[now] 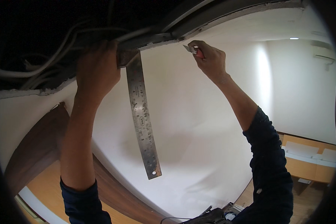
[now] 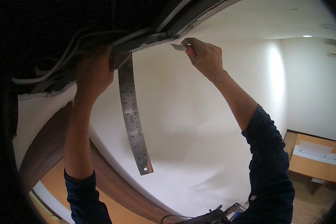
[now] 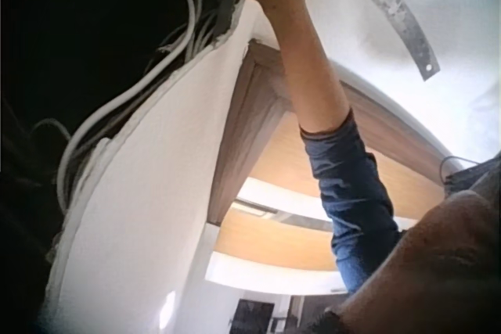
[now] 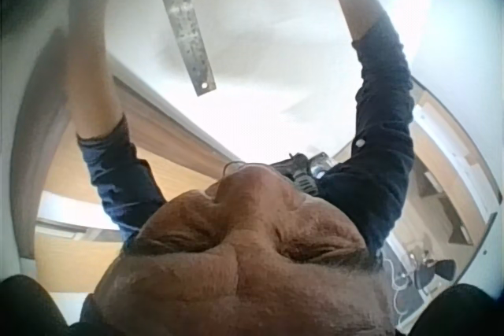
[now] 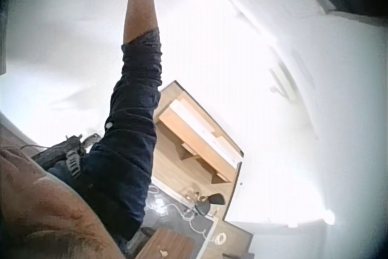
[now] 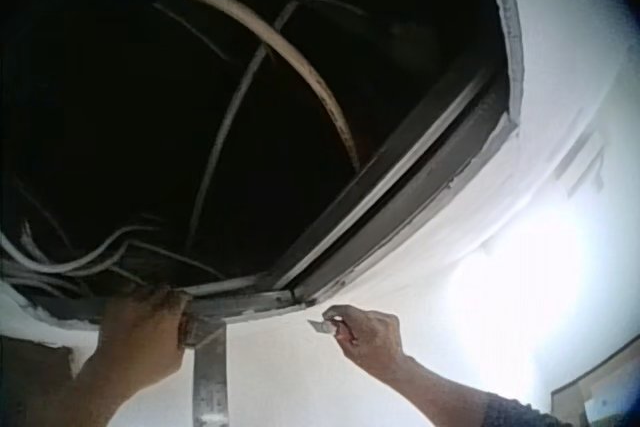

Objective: The person measures and marks a rectangular area on the ceiling using a metal ruler and a utility knife. They then cut along the marked lines to create an opening in the ceiling panel. The person also uses a tape measure to verify dimensions during the process.

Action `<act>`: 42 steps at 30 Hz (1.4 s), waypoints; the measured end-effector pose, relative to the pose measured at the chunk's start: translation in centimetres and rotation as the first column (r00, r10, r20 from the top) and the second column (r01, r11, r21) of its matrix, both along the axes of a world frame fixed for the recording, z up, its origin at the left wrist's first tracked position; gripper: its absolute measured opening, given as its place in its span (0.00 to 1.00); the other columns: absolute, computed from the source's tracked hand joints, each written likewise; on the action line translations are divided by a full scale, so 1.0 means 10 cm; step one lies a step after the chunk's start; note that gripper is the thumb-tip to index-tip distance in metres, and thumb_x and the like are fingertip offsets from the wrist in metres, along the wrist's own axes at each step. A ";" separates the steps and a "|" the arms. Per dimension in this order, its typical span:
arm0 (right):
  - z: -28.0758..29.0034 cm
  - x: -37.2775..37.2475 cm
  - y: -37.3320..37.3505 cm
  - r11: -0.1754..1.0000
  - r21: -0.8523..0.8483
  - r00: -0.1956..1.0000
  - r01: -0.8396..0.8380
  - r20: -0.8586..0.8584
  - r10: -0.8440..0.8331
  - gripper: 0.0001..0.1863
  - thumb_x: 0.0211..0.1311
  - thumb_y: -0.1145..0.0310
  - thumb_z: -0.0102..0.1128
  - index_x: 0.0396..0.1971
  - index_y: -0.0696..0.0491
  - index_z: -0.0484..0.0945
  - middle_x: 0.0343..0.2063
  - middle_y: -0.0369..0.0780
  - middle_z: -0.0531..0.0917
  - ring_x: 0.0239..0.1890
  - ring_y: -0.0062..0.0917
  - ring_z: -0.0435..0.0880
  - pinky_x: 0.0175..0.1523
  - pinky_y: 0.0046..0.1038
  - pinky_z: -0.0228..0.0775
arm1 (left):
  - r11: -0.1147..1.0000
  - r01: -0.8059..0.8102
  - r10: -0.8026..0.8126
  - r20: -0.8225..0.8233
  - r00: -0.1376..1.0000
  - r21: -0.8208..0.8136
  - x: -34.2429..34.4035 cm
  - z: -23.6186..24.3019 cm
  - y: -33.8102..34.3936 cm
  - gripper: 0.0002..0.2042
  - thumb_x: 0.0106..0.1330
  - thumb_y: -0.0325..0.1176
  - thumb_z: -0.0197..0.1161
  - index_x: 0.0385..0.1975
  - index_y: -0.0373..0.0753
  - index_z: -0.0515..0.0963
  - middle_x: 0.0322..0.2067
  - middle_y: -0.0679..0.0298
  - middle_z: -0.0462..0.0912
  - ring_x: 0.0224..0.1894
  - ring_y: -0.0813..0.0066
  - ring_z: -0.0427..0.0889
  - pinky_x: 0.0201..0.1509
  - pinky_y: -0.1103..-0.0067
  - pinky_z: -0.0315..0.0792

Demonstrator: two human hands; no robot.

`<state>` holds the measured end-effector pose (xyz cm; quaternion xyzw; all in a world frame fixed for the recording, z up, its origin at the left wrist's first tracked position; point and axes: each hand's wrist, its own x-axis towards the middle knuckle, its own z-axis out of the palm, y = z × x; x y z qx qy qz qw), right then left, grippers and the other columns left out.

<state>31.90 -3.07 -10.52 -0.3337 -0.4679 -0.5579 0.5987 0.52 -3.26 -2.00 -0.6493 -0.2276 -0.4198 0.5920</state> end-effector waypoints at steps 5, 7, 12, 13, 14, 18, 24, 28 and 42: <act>0.21 -0.05 0.03 0.987 0.075 0.981 0.140 0.126 -0.148 0.07 0.59 0.63 0.67 0.37 0.44 0.82 0.24 0.32 0.85 0.24 0.27 0.84 0.28 0.28 0.74 | 0.999 -0.018 0.018 -0.005 1.000 0.037 -0.02 0.01 -0.01 0.15 0.57 0.25 0.65 0.46 0.35 0.79 0.38 0.56 0.84 0.41 0.64 0.84 0.52 0.68 0.76; 0.23 -0.01 0.03 0.982 0.050 0.978 0.183 0.091 -0.187 0.07 0.61 0.62 0.66 0.37 0.44 0.82 0.24 0.33 0.85 0.24 0.28 0.84 0.27 0.29 0.74 | 0.999 -0.012 0.013 -0.025 1.000 0.033 0.01 0.03 0.01 0.16 0.60 0.26 0.64 0.48 0.36 0.78 0.40 0.56 0.84 0.41 0.62 0.85 0.51 0.67 0.77; 0.06 -0.18 0.04 0.935 0.191 0.925 -0.298 -0.183 0.332 0.09 0.64 0.59 0.65 0.36 0.48 0.80 0.22 0.38 0.83 0.23 0.32 0.83 0.28 0.30 0.73 | 1.000 -0.019 0.019 -0.043 0.999 0.000 -0.02 0.04 0.07 0.17 0.63 0.28 0.62 0.52 0.38 0.76 0.42 0.55 0.83 0.41 0.58 0.85 0.48 0.65 0.79; -0.04 -0.22 0.03 0.920 0.125 0.882 -0.372 -0.260 0.392 0.10 0.64 0.59 0.65 0.36 0.49 0.80 0.21 0.38 0.82 0.22 0.31 0.82 0.29 0.30 0.73 | 1.000 -0.024 0.023 -0.040 0.999 -0.015 -0.02 0.04 0.07 0.17 0.63 0.27 0.62 0.53 0.38 0.76 0.43 0.55 0.83 0.41 0.58 0.85 0.48 0.65 0.79; -0.15 -0.26 0.00 0.893 0.065 0.831 -0.446 -0.340 0.440 0.11 0.65 0.58 0.64 0.36 0.50 0.80 0.20 0.39 0.81 0.22 0.31 0.81 0.29 0.29 0.72 | 0.999 -0.028 0.027 -0.038 0.999 -0.029 -0.02 0.04 0.07 0.17 0.62 0.27 0.63 0.53 0.38 0.76 0.43 0.55 0.83 0.40 0.58 0.85 0.48 0.65 0.79; -0.41 -0.28 0.02 0.677 -0.259 0.643 -0.689 -0.649 0.406 0.18 0.70 0.54 0.57 0.44 0.55 0.73 0.24 0.42 0.79 0.25 0.27 0.78 0.33 0.31 0.69 | 0.999 -0.038 0.039 -0.028 0.999 0.031 0.01 0.02 -0.02 0.14 0.60 0.25 0.64 0.47 0.36 0.79 0.38 0.57 0.84 0.40 0.65 0.85 0.51 0.69 0.77; -0.22 -0.39 -0.13 0.636 -0.350 0.691 -0.688 -0.582 0.428 0.12 0.77 0.60 0.43 0.43 0.54 0.67 0.24 0.46 0.80 0.27 0.38 0.80 0.34 0.39 0.70 | 0.998 -0.057 0.057 -0.039 0.998 -0.015 0.00 0.03 -0.01 0.19 0.60 0.26 0.65 0.53 0.40 0.77 0.43 0.56 0.83 0.40 0.57 0.85 0.47 0.66 0.78; -0.17 -0.48 -0.05 0.827 -0.368 0.842 -0.425 -0.495 0.213 0.09 0.76 0.64 0.41 0.45 0.54 0.66 0.26 0.49 0.81 0.29 0.46 0.82 0.36 0.44 0.73 | 0.999 -0.031 0.032 -0.037 0.999 0.013 0.00 0.01 -0.02 0.19 0.59 0.26 0.64 0.52 0.39 0.77 0.42 0.57 0.83 0.42 0.60 0.85 0.49 0.67 0.77; -0.05 -0.84 -0.09 0.956 -0.273 0.980 -0.108 -0.193 0.055 0.09 0.71 0.66 0.50 0.47 0.49 0.73 0.29 0.46 0.85 0.30 0.44 0.85 0.34 0.46 0.76 | 0.960 0.239 -0.279 -0.459 0.844 -0.144 -0.14 -1.27 -0.17 0.07 0.57 0.34 0.62 0.33 0.40 0.76 0.31 0.62 0.79 0.38 0.65 0.79 0.58 0.65 0.73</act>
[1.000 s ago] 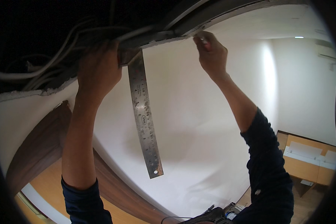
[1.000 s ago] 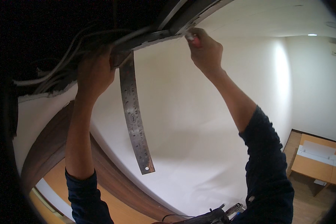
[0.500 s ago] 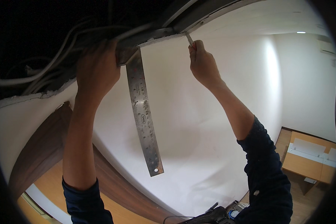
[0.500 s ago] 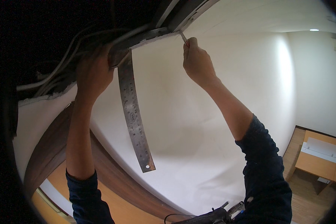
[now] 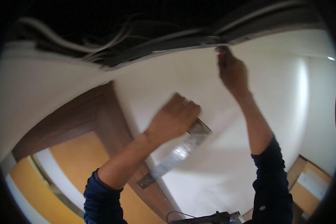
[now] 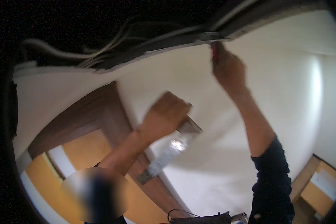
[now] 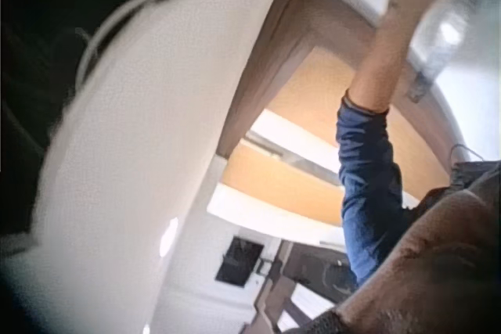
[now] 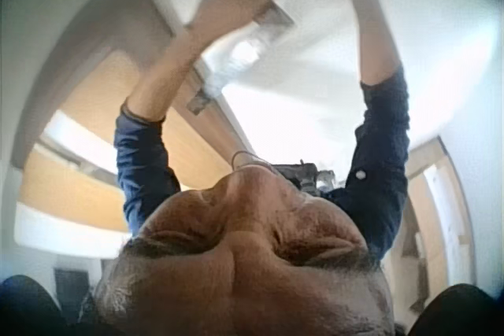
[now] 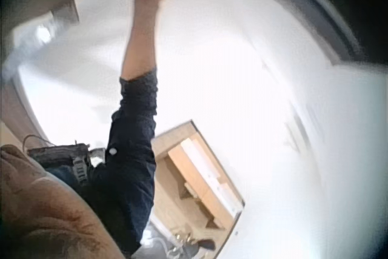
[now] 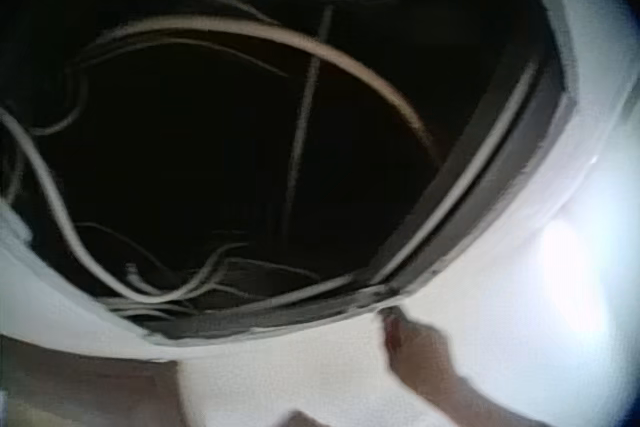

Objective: The person measures and marks a rectangular area on the ceiling using a metal ruler and a utility knife. They then cut along the marked lines to create an opening in the ceiling panel. The person also uses a tape measure to verify dimensions during the process.

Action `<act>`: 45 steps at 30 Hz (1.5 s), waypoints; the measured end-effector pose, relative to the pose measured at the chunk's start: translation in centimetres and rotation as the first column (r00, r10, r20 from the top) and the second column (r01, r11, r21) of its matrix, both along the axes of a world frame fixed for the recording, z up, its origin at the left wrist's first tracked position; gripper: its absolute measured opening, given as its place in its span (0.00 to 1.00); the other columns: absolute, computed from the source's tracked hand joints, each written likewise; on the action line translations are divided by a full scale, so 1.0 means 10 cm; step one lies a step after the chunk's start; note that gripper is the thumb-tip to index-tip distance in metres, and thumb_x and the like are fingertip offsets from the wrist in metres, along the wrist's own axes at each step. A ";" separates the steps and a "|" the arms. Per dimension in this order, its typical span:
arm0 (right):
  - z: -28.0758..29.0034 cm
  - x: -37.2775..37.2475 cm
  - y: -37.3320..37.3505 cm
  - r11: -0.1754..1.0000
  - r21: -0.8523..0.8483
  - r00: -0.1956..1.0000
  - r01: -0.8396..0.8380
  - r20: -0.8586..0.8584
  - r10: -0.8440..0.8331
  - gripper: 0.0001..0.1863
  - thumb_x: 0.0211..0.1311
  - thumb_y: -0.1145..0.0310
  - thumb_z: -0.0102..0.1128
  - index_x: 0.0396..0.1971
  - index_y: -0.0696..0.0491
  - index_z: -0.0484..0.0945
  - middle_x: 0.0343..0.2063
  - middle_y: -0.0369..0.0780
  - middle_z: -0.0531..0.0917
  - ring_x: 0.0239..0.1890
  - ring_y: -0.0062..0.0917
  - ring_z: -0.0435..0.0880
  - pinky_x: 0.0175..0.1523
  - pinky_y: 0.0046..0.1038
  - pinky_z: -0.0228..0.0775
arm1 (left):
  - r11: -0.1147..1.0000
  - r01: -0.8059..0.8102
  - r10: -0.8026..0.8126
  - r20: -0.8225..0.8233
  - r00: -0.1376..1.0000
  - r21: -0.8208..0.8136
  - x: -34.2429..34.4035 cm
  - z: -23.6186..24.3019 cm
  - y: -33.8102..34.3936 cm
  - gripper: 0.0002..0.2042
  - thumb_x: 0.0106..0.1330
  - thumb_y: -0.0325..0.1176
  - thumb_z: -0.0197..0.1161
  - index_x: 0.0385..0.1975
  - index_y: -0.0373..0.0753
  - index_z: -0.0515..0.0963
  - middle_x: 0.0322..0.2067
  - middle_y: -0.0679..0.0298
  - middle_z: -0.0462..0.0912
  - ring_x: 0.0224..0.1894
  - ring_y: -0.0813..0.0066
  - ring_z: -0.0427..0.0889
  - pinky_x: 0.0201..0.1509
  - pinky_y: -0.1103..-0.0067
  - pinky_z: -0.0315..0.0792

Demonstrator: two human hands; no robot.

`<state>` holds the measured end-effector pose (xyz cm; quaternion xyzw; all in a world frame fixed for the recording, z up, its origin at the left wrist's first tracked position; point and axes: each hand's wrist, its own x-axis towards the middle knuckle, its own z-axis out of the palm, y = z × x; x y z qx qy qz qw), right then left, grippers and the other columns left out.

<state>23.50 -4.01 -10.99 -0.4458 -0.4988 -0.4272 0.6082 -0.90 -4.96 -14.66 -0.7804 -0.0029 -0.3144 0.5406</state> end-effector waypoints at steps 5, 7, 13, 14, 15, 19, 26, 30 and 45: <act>0.17 -0.23 -0.32 0.994 -0.110 0.985 0.014 0.170 0.005 0.10 0.73 0.62 0.50 0.41 0.54 0.71 0.22 0.44 0.84 0.24 0.40 0.86 0.28 0.39 0.79 | 0.942 -0.288 0.266 -0.136 0.954 -0.172 -0.12 -0.37 -0.13 0.08 0.56 0.34 0.63 0.30 0.39 0.75 0.23 0.64 0.76 0.27 0.68 0.78 0.36 0.73 0.73; 0.14 -0.20 -0.33 0.993 -0.118 0.997 -0.007 0.070 0.015 0.10 0.73 0.62 0.50 0.40 0.54 0.72 0.21 0.44 0.84 0.24 0.39 0.86 0.28 0.39 0.78 | 0.907 -0.370 0.345 -0.149 0.927 -0.201 -0.08 -0.38 -0.09 0.06 0.57 0.33 0.62 0.30 0.39 0.75 0.22 0.63 0.77 0.26 0.67 0.79 0.35 0.73 0.73; -0.42 -0.38 -0.30 0.686 -0.407 0.775 -0.603 -0.096 0.624 0.14 0.69 0.61 0.54 0.42 0.57 0.71 0.24 0.47 0.83 0.25 0.41 0.84 0.34 0.43 0.73 | 0.834 -0.421 0.446 -0.013 0.895 -0.357 -0.34 -0.29 -0.17 0.06 0.58 0.32 0.63 0.29 0.38 0.76 0.23 0.61 0.79 0.28 0.63 0.82 0.35 0.71 0.75; -0.46 -0.41 -0.27 0.657 -0.358 0.739 -0.663 -0.177 0.650 0.12 0.71 0.60 0.52 0.41 0.54 0.71 0.22 0.42 0.80 0.18 0.33 0.79 0.27 0.38 0.72 | 0.822 -0.419 0.458 0.012 0.889 -0.385 -0.38 -0.27 -0.19 0.06 0.58 0.32 0.63 0.29 0.38 0.77 0.23 0.61 0.79 0.29 0.63 0.82 0.35 0.70 0.75; -0.42 -0.42 -0.34 0.463 -0.322 0.557 -0.826 -0.342 0.757 0.12 0.71 0.59 0.53 0.40 0.53 0.71 0.21 0.40 0.78 0.17 0.30 0.77 0.25 0.36 0.71 | 0.805 -0.439 0.469 -0.026 0.883 -0.399 -0.43 -0.25 -0.24 0.06 0.59 0.33 0.63 0.30 0.38 0.77 0.24 0.60 0.80 0.29 0.63 0.82 0.35 0.70 0.75; -0.11 -0.57 -0.40 -0.179 -0.024 -0.135 -0.984 -0.565 0.814 0.13 0.72 0.56 0.53 0.38 0.51 0.71 0.17 0.33 0.71 0.11 0.18 0.68 0.17 0.25 0.65 | 0.774 -0.459 0.451 -0.129 0.883 -0.437 -0.56 -0.35 -0.30 0.06 0.61 0.33 0.62 0.30 0.38 0.77 0.24 0.60 0.81 0.29 0.63 0.82 0.36 0.70 0.75; 0.12 -1.18 -0.05 -0.535 0.181 -0.543 -0.825 -0.513 0.665 0.15 0.71 0.53 0.54 0.36 0.50 0.72 0.16 0.33 0.72 0.13 0.20 0.69 0.20 0.29 0.67 | 0.811 -0.386 0.342 -0.179 0.922 -0.439 -0.57 -0.69 -0.38 0.08 0.57 0.36 0.66 0.27 0.39 0.75 0.22 0.63 0.78 0.28 0.64 0.81 0.35 0.71 0.75; 0.10 -1.61 -0.16 -0.512 0.132 -0.495 -0.849 -0.538 0.682 0.14 0.74 0.54 0.50 0.33 0.48 0.70 0.15 0.32 0.71 0.10 0.20 0.67 0.18 0.28 0.64 | 0.791 -0.403 0.354 -0.193 0.915 -0.461 -0.73 -0.79 -0.55 0.08 0.60 0.36 0.63 0.27 0.38 0.75 0.22 0.62 0.78 0.27 0.64 0.81 0.35 0.71 0.75; 0.01 -2.29 -0.15 0.429 -0.074 0.435 -0.900 -0.094 0.895 0.14 0.76 0.62 0.44 0.33 0.57 0.68 0.13 0.40 0.75 0.11 0.32 0.75 0.16 0.32 0.68 | 0.748 -0.357 0.348 -0.128 0.929 -0.560 -1.21 -1.23 -0.60 0.11 0.54 0.36 0.70 0.26 0.40 0.75 0.20 0.64 0.76 0.25 0.68 0.80 0.30 0.73 0.74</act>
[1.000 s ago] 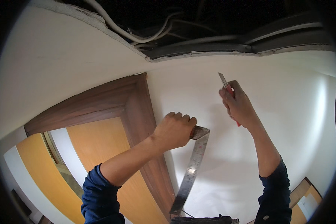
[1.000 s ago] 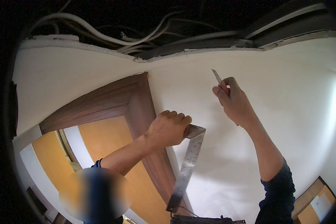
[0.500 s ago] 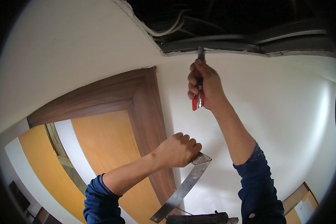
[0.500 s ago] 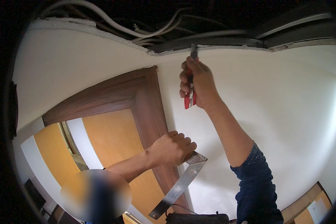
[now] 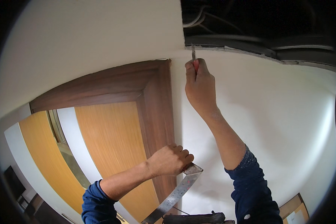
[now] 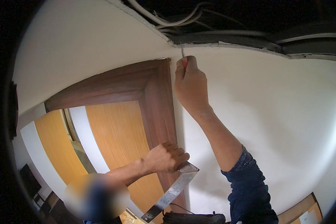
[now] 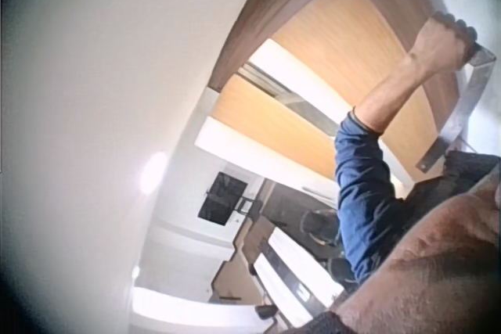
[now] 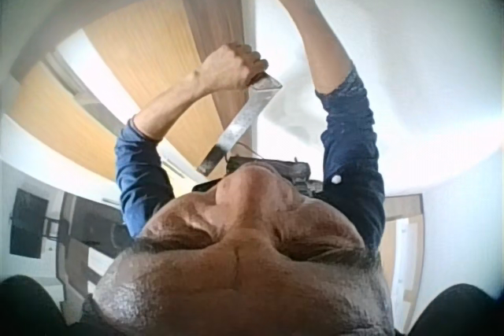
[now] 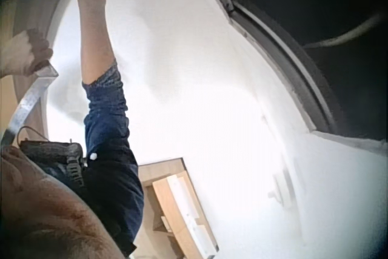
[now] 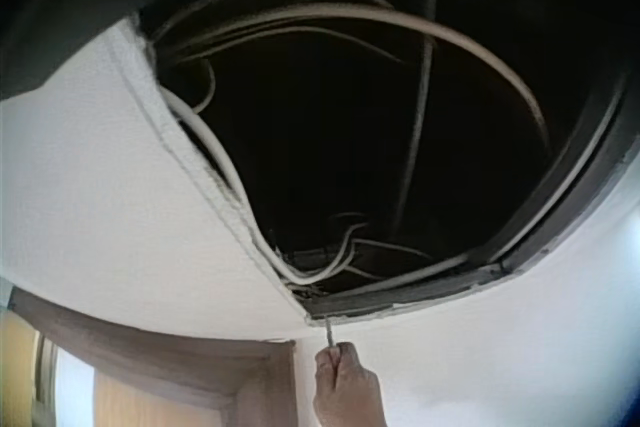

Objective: The person measures and marks a rectangular area on the ceiling using a metal ruler and a utility knife. They then cut along the marked lines to create an opening in the ceiling panel. The person also uses a tape measure to verify dimensions during the process.

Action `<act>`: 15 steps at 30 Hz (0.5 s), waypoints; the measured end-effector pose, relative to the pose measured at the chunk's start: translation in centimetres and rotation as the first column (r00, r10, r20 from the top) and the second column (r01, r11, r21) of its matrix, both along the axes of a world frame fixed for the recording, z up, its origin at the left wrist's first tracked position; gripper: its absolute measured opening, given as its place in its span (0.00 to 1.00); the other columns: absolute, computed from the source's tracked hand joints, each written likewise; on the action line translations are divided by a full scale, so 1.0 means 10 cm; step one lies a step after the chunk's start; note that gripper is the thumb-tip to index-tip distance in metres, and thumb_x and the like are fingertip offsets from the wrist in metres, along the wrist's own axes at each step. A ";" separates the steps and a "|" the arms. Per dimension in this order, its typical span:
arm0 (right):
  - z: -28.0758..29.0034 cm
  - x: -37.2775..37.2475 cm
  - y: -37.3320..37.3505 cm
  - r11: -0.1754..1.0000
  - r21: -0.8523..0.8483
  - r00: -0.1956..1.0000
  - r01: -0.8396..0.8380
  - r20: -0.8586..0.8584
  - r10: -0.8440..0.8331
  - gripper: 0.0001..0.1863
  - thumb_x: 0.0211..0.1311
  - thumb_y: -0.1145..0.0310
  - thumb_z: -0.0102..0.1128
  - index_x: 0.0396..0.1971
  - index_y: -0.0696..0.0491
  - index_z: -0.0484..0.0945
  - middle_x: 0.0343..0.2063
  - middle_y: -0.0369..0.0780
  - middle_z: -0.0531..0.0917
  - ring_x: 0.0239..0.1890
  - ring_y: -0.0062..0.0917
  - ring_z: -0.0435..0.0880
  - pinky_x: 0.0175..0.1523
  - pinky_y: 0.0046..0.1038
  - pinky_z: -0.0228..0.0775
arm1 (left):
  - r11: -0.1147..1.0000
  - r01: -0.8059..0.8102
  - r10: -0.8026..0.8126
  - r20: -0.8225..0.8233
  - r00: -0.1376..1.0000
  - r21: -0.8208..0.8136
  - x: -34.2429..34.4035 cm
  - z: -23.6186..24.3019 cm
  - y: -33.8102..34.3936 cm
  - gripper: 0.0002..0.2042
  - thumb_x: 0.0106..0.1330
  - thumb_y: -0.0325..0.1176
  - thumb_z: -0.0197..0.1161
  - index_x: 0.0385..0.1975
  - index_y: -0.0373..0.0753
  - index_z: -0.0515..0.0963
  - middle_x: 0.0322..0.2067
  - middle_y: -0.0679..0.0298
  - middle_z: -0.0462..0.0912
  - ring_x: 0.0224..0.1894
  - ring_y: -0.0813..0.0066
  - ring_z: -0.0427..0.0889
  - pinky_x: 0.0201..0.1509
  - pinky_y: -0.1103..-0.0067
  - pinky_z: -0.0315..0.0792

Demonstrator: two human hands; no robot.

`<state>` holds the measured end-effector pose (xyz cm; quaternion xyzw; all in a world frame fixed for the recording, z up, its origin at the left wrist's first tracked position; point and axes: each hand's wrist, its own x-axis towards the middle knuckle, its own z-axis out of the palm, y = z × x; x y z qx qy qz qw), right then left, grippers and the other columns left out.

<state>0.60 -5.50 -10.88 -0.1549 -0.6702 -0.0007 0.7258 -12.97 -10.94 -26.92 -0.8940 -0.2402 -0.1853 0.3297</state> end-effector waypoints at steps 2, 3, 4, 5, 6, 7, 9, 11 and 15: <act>0.02 -0.07 0.08 0.965 0.160 0.977 0.209 0.004 -0.212 0.13 0.77 0.64 0.42 0.34 0.58 0.68 0.14 0.44 0.77 0.14 0.38 0.79 0.18 0.35 0.70 | 1.000 0.002 -0.002 -0.004 1.000 0.009 0.01 0.00 -0.03 0.11 0.54 0.36 0.70 0.26 0.40 0.75 0.20 0.64 0.76 0.25 0.69 0.80 0.30 0.73 0.74; 0.03 -0.11 0.08 0.957 0.146 0.967 0.249 0.024 -0.255 0.13 0.77 0.65 0.41 0.35 0.59 0.67 0.15 0.46 0.78 0.16 0.41 0.80 0.19 0.36 0.71 | 1.000 0.009 -0.009 -0.008 1.000 0.007 0.01 -0.01 -0.02 0.11 0.54 0.36 0.70 0.26 0.40 0.75 0.20 0.64 0.76 0.25 0.69 0.80 0.30 0.73 0.74; 0.03 -0.13 0.08 0.948 0.133 0.953 0.290 0.045 -0.298 0.13 0.77 0.66 0.40 0.35 0.59 0.67 0.15 0.48 0.78 0.18 0.44 0.82 0.20 0.37 0.72 | 1.000 0.019 -0.019 -0.002 1.000 0.008 -0.01 -0.03 0.00 0.11 0.53 0.36 0.71 0.26 0.40 0.75 0.20 0.64 0.76 0.25 0.69 0.80 0.30 0.73 0.74; 0.02 -0.14 0.07 0.954 0.108 0.957 0.281 0.049 -0.287 0.13 0.78 0.66 0.40 0.35 0.59 0.67 0.15 0.49 0.78 0.19 0.44 0.82 0.21 0.38 0.73 | 1.000 0.030 -0.030 0.004 1.000 0.010 -0.03 -0.06 0.03 0.11 0.53 0.36 0.71 0.26 0.40 0.75 0.20 0.64 0.76 0.25 0.69 0.80 0.30 0.73 0.74; 0.02 -0.15 0.04 0.960 0.084 0.961 0.269 0.052 -0.273 0.13 0.78 0.66 0.39 0.35 0.60 0.66 0.15 0.49 0.78 0.21 0.44 0.83 0.22 0.38 0.73 | 0.999 0.037 -0.037 0.009 0.999 0.012 -0.06 -0.09 0.04 0.11 0.52 0.36 0.71 0.26 0.40 0.75 0.20 0.64 0.76 0.25 0.69 0.80 0.30 0.73 0.74; 0.03 -0.15 0.00 0.965 0.059 0.964 0.257 0.054 -0.260 0.13 0.78 0.66 0.39 0.35 0.60 0.66 0.15 0.50 0.78 0.22 0.44 0.84 0.23 0.38 0.74 | 1.000 0.030 -0.030 0.017 0.999 0.009 -0.09 -0.11 0.04 0.11 0.52 0.35 0.71 0.26 0.39 0.75 0.20 0.64 0.77 0.25 0.69 0.80 0.30 0.73 0.74; 0.09 -0.14 -0.12 0.977 -0.012 0.973 0.215 0.088 -0.213 0.13 0.78 0.66 0.39 0.35 0.60 0.66 0.16 0.50 0.78 0.24 0.45 0.84 0.25 0.39 0.76 | 1.000 0.019 -0.019 0.031 0.999 -0.002 -0.14 -0.14 0.02 0.11 0.51 0.35 0.71 0.27 0.39 0.76 0.20 0.64 0.77 0.26 0.68 0.80 0.31 0.73 0.74; 0.12 -0.14 -0.12 0.979 -0.046 0.976 0.199 0.100 -0.194 0.13 0.78 0.66 0.38 0.36 0.60 0.66 0.17 0.51 0.79 0.25 0.46 0.85 0.26 0.39 0.76 | 0.999 -0.011 0.012 0.023 1.000 -0.034 -0.19 -0.17 0.04 0.10 0.51 0.35 0.70 0.27 0.39 0.76 0.21 0.64 0.78 0.26 0.68 0.81 0.31 0.73 0.75; 0.09 -0.19 -0.14 0.956 -0.042 0.954 0.290 0.097 -0.285 0.14 0.78 0.66 0.37 0.36 0.60 0.66 0.18 0.52 0.79 0.25 0.47 0.85 0.27 0.40 0.76 | 0.999 -0.047 0.047 0.017 0.999 -0.006 -0.19 -0.19 0.08 0.10 0.52 0.36 0.70 0.27 0.40 0.76 0.21 0.64 0.79 0.26 0.68 0.81 0.32 0.73 0.75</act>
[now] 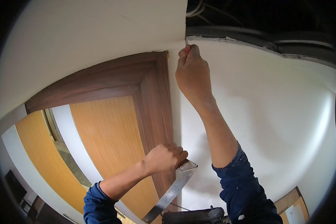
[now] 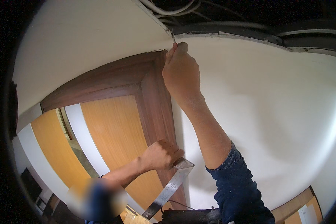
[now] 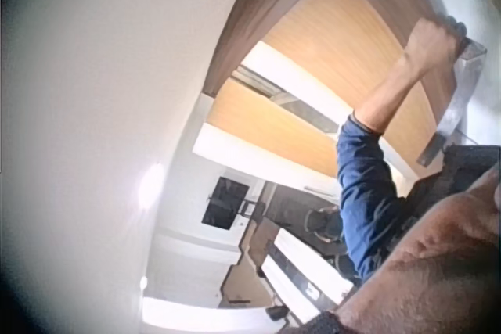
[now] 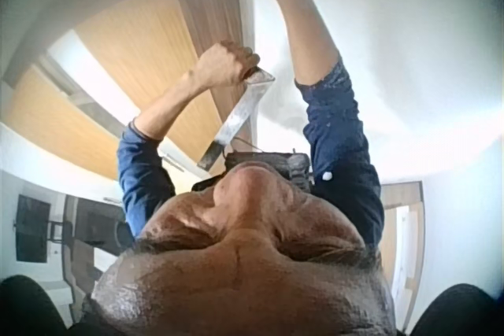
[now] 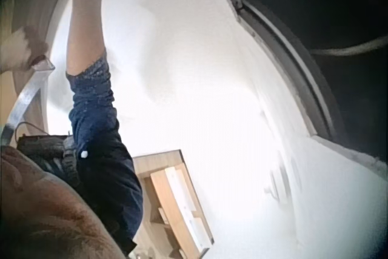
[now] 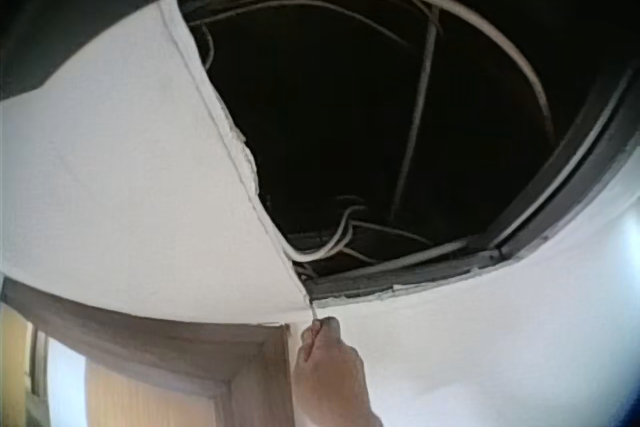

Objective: The person measures and marks a rectangular area on the ceiling using a metal ruler and a utility knife. They then cut along the marked lines to create an opening in the ceiling panel. The person also uses a tape measure to verify dimensions during the process.

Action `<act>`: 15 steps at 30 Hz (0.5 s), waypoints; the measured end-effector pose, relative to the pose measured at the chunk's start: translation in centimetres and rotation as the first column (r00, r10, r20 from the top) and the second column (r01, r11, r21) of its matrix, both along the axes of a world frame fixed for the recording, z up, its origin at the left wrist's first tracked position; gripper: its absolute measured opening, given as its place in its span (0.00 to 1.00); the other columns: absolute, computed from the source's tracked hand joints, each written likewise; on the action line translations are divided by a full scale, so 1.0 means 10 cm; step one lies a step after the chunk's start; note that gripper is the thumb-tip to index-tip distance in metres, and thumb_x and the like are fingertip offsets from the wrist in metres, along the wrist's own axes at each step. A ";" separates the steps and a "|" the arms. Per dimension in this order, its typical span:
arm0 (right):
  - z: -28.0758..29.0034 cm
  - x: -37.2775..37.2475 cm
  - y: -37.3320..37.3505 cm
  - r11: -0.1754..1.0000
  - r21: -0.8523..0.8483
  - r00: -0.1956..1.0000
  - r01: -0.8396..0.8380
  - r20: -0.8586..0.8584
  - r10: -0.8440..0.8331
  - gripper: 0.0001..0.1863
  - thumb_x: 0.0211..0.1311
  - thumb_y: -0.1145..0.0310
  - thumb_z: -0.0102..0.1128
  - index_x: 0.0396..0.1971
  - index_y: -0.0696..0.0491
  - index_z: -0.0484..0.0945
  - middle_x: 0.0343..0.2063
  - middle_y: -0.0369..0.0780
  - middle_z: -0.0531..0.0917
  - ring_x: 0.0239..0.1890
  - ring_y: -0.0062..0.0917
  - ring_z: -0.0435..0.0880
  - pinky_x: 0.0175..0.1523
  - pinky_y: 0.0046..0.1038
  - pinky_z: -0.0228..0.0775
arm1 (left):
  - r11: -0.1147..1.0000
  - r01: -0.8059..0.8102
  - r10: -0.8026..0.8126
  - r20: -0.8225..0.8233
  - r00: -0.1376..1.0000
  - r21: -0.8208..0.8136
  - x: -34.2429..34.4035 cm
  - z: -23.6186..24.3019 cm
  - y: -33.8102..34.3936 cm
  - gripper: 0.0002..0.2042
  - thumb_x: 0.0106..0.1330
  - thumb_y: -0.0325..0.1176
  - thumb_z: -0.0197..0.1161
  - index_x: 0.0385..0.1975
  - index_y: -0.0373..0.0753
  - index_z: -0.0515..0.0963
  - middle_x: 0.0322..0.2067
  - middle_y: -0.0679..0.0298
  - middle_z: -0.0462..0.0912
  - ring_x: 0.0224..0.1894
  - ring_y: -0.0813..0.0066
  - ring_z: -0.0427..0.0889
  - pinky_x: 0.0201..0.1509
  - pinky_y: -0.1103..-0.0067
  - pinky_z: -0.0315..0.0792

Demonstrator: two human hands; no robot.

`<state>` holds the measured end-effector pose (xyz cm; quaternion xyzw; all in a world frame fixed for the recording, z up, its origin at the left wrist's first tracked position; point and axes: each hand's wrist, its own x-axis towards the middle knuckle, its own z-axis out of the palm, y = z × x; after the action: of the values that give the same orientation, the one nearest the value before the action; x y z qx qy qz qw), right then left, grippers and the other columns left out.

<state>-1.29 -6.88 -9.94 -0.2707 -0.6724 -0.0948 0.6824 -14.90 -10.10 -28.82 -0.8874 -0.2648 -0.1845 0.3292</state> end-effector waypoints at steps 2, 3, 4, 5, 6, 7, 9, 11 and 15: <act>-0.09 -0.01 -0.01 1.000 -0.021 1.000 0.013 -0.017 -0.013 0.14 0.78 0.66 0.36 0.37 0.60 0.66 0.18 0.53 0.79 0.26 0.47 0.85 0.27 0.41 0.76 | 1.000 0.015 -0.015 0.002 1.000 0.005 0.01 0.00 -0.02 0.10 0.53 0.36 0.70 0.27 0.40 0.76 0.21 0.64 0.79 0.26 0.68 0.81 0.31 0.73 0.75; -0.13 -0.01 -0.01 0.999 -0.026 0.999 -0.022 -0.031 0.021 0.14 0.78 0.65 0.36 0.37 0.60 0.66 0.18 0.53 0.80 0.26 0.47 0.85 0.27 0.41 0.76 | 1.000 0.023 -0.023 0.003 1.000 0.021 0.01 0.03 -0.02 0.10 0.53 0.36 0.70 0.27 0.40 0.76 0.21 0.64 0.79 0.26 0.68 0.81 0.31 0.73 0.75; -0.13 0.00 0.00 0.998 -0.031 0.998 -0.056 -0.044 0.055 0.14 0.78 0.65 0.36 0.37 0.60 0.66 0.18 0.53 0.80 0.26 0.47 0.85 0.27 0.41 0.76 | 1.000 0.012 -0.012 0.000 1.000 0.018 0.01 0.05 -0.04 0.10 0.53 0.36 0.70 0.27 0.40 0.76 0.21 0.63 0.79 0.26 0.68 0.81 0.31 0.73 0.75; -0.10 0.02 0.01 0.996 -0.055 0.997 -0.071 -0.028 0.069 0.14 0.78 0.65 0.36 0.37 0.60 0.66 0.19 0.53 0.80 0.26 0.47 0.85 0.27 0.41 0.76 | 1.000 0.002 -0.001 -0.003 1.000 0.015 -0.01 0.05 -0.08 0.10 0.54 0.37 0.71 0.27 0.40 0.76 0.21 0.63 0.78 0.26 0.67 0.81 0.31 0.73 0.75; -0.07 0.03 -0.01 0.992 -0.088 0.996 -0.087 -0.015 0.086 0.14 0.78 0.65 0.36 0.37 0.60 0.65 0.19 0.53 0.80 0.26 0.48 0.85 0.27 0.41 0.76 | 1.000 -0.012 0.012 -0.009 1.000 0.004 -0.02 0.03 -0.11 0.10 0.54 0.37 0.71 0.27 0.41 0.76 0.21 0.63 0.78 0.26 0.67 0.80 0.31 0.72 0.75; -0.04 0.05 -0.02 0.987 -0.120 0.995 -0.103 -0.003 0.103 0.14 0.78 0.65 0.36 0.37 0.60 0.65 0.19 0.53 0.80 0.26 0.48 0.85 0.27 0.42 0.76 | 1.000 -0.006 0.006 0.000 1.000 0.009 -0.03 0.03 -0.11 0.10 0.54 0.37 0.71 0.27 0.41 0.76 0.21 0.63 0.78 0.26 0.67 0.80 0.31 0.72 0.75; -0.02 0.00 0.02 0.991 -0.053 0.992 -0.126 -0.032 0.124 0.14 0.78 0.65 0.35 0.37 0.60 0.65 0.19 0.53 0.80 0.26 0.48 0.85 0.28 0.42 0.76 | 1.000 0.006 -0.006 0.018 1.000 0.012 -0.03 0.02 -0.13 0.10 0.54 0.37 0.71 0.27 0.41 0.76 0.21 0.63 0.78 0.26 0.66 0.80 0.31 0.72 0.74; -0.05 0.00 0.03 0.992 -0.056 0.993 -0.115 -0.035 0.113 0.14 0.78 0.65 0.35 0.37 0.60 0.65 0.20 0.54 0.80 0.27 0.50 0.84 0.29 0.44 0.76 | 1.000 -0.024 0.024 0.006 1.000 -0.008 -0.03 0.01 -0.14 0.11 0.53 0.37 0.71 0.27 0.40 0.76 0.21 0.63 0.78 0.26 0.66 0.80 0.31 0.71 0.75; -0.08 0.00 0.01 0.989 -0.089 0.993 -0.120 -0.031 0.118 0.15 0.78 0.64 0.36 0.37 0.60 0.65 0.21 0.55 0.81 0.28 0.53 0.84 0.31 0.46 0.76 | 0.999 -0.033 0.033 0.004 0.999 -0.036 0.00 0.05 -0.16 0.11 0.51 0.36 0.71 0.27 0.40 0.76 0.20 0.63 0.78 0.26 0.64 0.81 0.31 0.70 0.75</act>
<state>-1.31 -6.79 -10.72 -0.2621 -0.6821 -0.0198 0.6824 -14.91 -11.73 -28.36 -0.8883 -0.2832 -0.1764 0.3156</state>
